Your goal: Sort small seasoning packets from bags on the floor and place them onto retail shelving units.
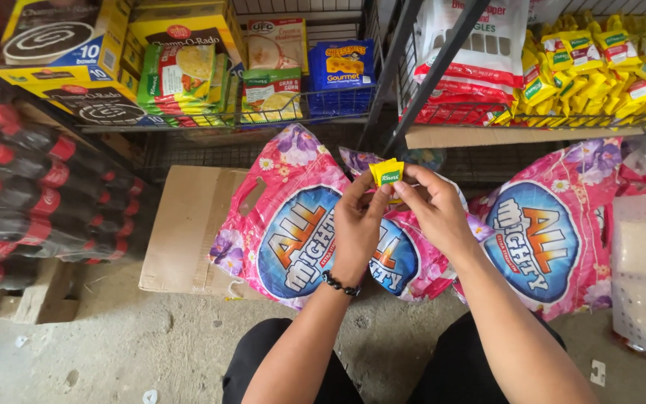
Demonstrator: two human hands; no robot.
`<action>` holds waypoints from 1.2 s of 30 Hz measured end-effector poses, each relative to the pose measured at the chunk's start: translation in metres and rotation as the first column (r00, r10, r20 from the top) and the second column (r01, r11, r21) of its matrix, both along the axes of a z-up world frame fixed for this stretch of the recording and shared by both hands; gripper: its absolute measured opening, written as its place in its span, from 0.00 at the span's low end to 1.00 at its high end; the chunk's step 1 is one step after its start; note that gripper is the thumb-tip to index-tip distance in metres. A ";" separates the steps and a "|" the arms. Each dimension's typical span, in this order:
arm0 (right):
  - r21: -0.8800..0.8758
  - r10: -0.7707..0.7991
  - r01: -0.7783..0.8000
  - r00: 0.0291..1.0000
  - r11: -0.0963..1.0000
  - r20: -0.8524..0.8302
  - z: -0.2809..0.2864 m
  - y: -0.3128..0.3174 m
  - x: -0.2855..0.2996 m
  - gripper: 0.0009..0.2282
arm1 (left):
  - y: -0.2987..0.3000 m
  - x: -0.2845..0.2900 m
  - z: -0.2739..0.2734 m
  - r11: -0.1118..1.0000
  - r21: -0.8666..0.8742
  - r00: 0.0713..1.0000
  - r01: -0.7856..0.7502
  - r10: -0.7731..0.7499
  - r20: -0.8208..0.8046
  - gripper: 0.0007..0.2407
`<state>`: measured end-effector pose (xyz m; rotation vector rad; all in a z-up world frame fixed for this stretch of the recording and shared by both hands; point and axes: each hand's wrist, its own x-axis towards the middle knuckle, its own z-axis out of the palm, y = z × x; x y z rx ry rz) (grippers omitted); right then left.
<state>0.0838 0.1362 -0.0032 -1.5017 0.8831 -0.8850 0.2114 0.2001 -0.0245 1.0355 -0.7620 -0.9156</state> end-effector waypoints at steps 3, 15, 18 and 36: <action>-0.009 -0.001 0.001 1.000 1.000 0.011 -0.001 -0.001 0.000 0.13 | -0.003 -0.002 0.000 1.000 0.017 0.999 -0.024 0.024 0.028 0.17; 0.016 0.000 -0.001 0.999 1.000 0.044 0.027 0.010 -0.002 0.14 | 0.001 -0.005 0.002 0.997 -0.077 0.997 0.017 -0.023 -0.079 0.13; 0.029 -0.012 0.010 0.999 1.000 0.053 0.024 0.011 -0.002 0.13 | 0.000 -0.007 -0.003 0.995 -0.093 0.986 0.031 -0.046 -0.162 0.12; 0.029 0.034 -0.037 0.997 0.999 0.073 0.011 -0.002 -0.011 0.12 | -0.002 -0.006 0.006 0.990 -0.125 0.981 0.059 -0.081 -0.176 0.14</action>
